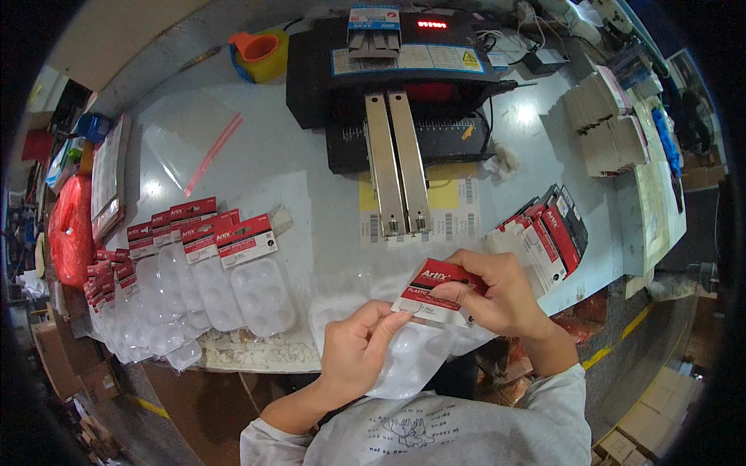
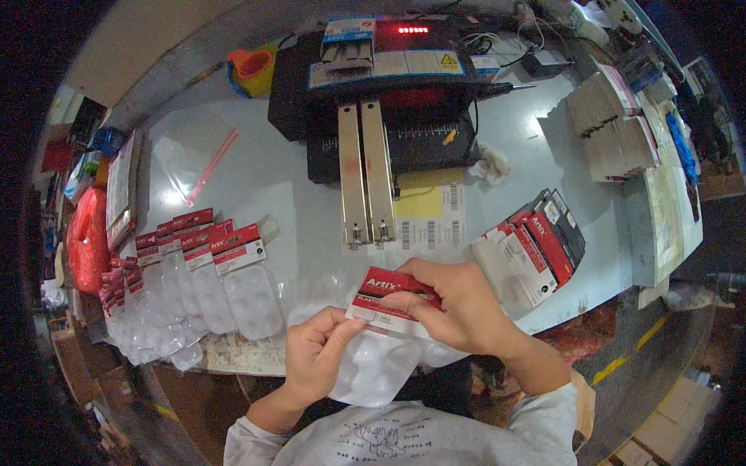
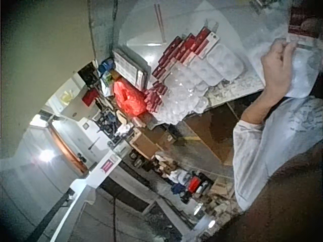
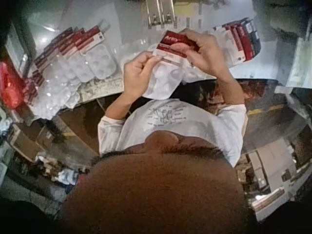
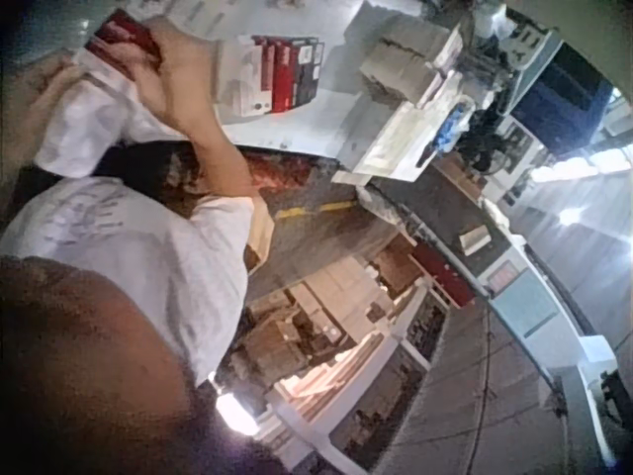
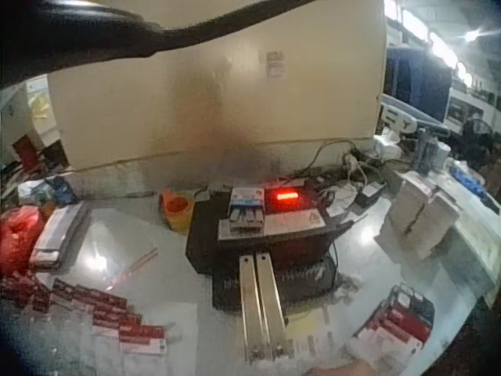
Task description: The person unpacks a cardboard box and removes stacks of white plastic mixing palettes. They place each palette into a clear plastic sleeve and attach a red Artix label, then set the packaged units aside on the table. The process repeats for multiple palettes.
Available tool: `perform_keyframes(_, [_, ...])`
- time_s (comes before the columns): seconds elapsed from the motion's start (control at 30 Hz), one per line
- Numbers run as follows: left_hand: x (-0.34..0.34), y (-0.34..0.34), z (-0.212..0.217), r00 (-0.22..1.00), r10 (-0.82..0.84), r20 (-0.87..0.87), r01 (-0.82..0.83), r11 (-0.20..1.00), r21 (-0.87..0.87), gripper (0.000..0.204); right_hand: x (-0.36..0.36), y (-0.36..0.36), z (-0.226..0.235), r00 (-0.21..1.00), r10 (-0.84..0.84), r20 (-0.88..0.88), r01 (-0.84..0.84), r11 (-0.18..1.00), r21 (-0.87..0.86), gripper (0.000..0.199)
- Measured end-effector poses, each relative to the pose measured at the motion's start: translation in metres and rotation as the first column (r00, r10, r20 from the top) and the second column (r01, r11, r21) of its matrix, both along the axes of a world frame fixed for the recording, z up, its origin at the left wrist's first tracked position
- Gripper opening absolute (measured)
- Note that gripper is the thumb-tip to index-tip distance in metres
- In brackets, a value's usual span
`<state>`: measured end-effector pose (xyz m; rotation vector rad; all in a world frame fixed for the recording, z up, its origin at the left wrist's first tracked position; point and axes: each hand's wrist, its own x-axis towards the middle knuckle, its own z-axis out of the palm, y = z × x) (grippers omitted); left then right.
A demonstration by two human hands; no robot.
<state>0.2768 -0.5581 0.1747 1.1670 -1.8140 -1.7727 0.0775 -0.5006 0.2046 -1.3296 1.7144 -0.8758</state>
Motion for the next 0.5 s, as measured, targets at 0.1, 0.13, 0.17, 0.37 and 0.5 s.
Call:
perform_keyframes(0.1, [0.001,0.002,-0.001,1.0,0.011,-0.018,-0.011,0.999,-0.034,0.016,0.003,-0.001,0.001,0.999,0.038,-0.032,-0.041,0.996,-0.085,0.02])
perform_keyframes(0.13, [0.001,0.003,0.0,1.0,0.002,-0.011,-0.003,0.999,-0.05,0.016,0.002,-0.001,0.001,0.996,0.063,-0.063,-0.069,0.992,-0.102,0.021])
perform_keyframes(0.17, [0.001,0.005,0.001,1.0,-0.008,-0.005,0.008,0.998,-0.064,0.016,0.001,-0.001,0.001,0.99,0.079,-0.113,-0.091,0.99,-0.106,0.021])
perform_keyframes(0.37, [0.006,0.009,0.004,0.969,0.242,-0.043,-0.243,0.97,-0.025,0.022,-0.021,0.012,-0.009,0.98,-0.198,-0.037,0.196,0.979,-0.06,0.024])
perform_keyframes(0.5, [0.007,0.009,-0.007,0.935,0.331,-0.124,-0.337,0.941,-0.031,0.021,-0.014,0.029,-0.022,0.825,-0.204,0.527,-0.043,0.907,0.418,0.02])
